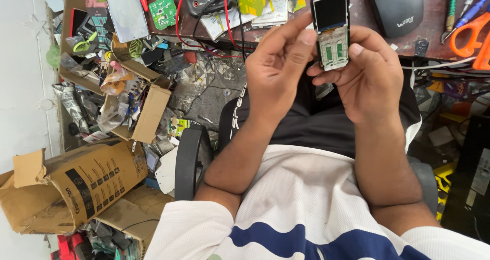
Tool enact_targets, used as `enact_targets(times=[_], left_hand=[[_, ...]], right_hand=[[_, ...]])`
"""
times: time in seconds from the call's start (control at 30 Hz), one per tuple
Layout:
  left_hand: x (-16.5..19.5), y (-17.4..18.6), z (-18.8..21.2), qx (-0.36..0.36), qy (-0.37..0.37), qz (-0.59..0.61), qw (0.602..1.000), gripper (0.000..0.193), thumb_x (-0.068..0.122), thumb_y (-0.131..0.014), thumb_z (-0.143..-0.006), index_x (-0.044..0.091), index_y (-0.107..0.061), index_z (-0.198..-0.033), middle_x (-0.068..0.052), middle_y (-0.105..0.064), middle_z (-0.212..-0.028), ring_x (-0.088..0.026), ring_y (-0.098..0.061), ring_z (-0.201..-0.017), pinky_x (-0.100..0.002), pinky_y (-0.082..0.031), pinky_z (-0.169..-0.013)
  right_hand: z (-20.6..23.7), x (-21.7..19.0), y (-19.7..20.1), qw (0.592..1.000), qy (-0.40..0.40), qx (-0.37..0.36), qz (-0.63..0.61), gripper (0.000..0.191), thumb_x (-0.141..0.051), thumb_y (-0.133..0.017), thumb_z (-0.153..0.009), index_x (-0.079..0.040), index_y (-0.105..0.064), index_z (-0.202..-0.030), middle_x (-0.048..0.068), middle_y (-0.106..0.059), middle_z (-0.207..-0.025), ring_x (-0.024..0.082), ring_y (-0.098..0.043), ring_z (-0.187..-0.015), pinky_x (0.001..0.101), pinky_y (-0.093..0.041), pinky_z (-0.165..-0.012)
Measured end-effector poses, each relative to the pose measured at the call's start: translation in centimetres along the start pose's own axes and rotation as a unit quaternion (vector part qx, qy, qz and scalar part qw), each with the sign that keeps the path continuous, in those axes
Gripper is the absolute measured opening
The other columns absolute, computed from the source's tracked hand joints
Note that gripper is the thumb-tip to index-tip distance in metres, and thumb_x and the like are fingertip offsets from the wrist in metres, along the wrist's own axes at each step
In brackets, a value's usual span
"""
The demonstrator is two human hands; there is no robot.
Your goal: The person operates a small feature phone, then uses a cordless electric screwdriver to remove its screws and pries the back cover off by hand. They separate the housing, handle the battery and internal board, and use tweezers to work on the opened phone's internals.
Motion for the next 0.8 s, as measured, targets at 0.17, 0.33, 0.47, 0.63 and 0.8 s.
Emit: enact_targets(times=[0.17,0.33,0.47,0.63,0.8], left_hand=[[-0.4,0.6,0.0,-0.021,0.006,-0.016,1.0,0.02,0.013,-0.066,-0.115,-0.005,-0.071,-0.124,-0.004,-0.065,-0.106,-0.007,-0.062,-0.095,-0.02,-0.051,-0.088],[-0.6,0.2,0.1,-0.039,0.011,0.015,0.999,0.017,0.012,-0.069,-0.113,-0.004,-0.071,-0.119,-0.002,-0.063,-0.101,-0.006,-0.059,-0.088,-0.02,-0.049,-0.082],[-1.1,0.2,-0.1,-0.019,0.048,0.091,0.995,0.015,0.01,-0.071,-0.107,-0.001,-0.068,-0.117,-0.001,-0.065,-0.097,-0.006,-0.059,-0.087,-0.021,-0.048,-0.082],[-0.9,0.7,-0.2,0.001,0.051,0.097,0.994,0.015,0.01,-0.073,-0.104,-0.001,-0.068,-0.113,-0.002,-0.066,-0.106,-0.009,-0.06,-0.099,-0.024,-0.048,-0.091],[-0.1,0.4,0.2,-0.045,0.018,0.045,0.998,0.016,0.014,-0.074,-0.107,-0.001,-0.068,-0.103,0.0,-0.063,-0.109,-0.009,-0.058,-0.102,-0.023,-0.045,-0.097]], right_hand=[[-0.3,0.1,0.1,0.999,-0.024,-0.013,-0.028,0.034,-0.01,-0.042,-0.112,0.016,-0.05,-0.133,0.031,-0.068,-0.114,0.037,-0.073,-0.089,0.0398,-0.064,-0.08],[-0.2,0.7,0.4,0.998,-0.041,-0.018,-0.046,0.033,-0.01,-0.042,-0.113,0.015,-0.051,-0.133,0.029,-0.068,-0.106,0.037,-0.074,-0.087,0.0405,-0.064,-0.078],[-0.4,1.0,0.0,0.997,-0.067,-0.019,-0.029,0.026,-0.007,-0.043,-0.114,0.013,-0.051,-0.129,0.026,-0.069,-0.101,0.037,-0.074,-0.085,0.0413,-0.065,-0.077],[-0.2,1.4,-0.4,0.997,-0.025,0.019,0.073,0.025,-0.013,-0.054,-0.11,0.005,-0.06,-0.126,0.012,-0.071,-0.107,0.022,-0.073,-0.092,0.0352,-0.064,-0.081],[0.0,0.8,0.3,0.996,0.025,0.026,0.078,0.025,-0.019,-0.063,-0.113,0.002,-0.065,-0.126,0.004,-0.07,-0.102,0.009,-0.065,-0.086,0.0252,-0.055,-0.081]])
Point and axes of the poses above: each hand's wrist, its own z-axis away from the middle knuckle, its own y-axis out of the back of the hand, x = y × z, the point moved 4 cm from there along -z, towards the middle knuckle
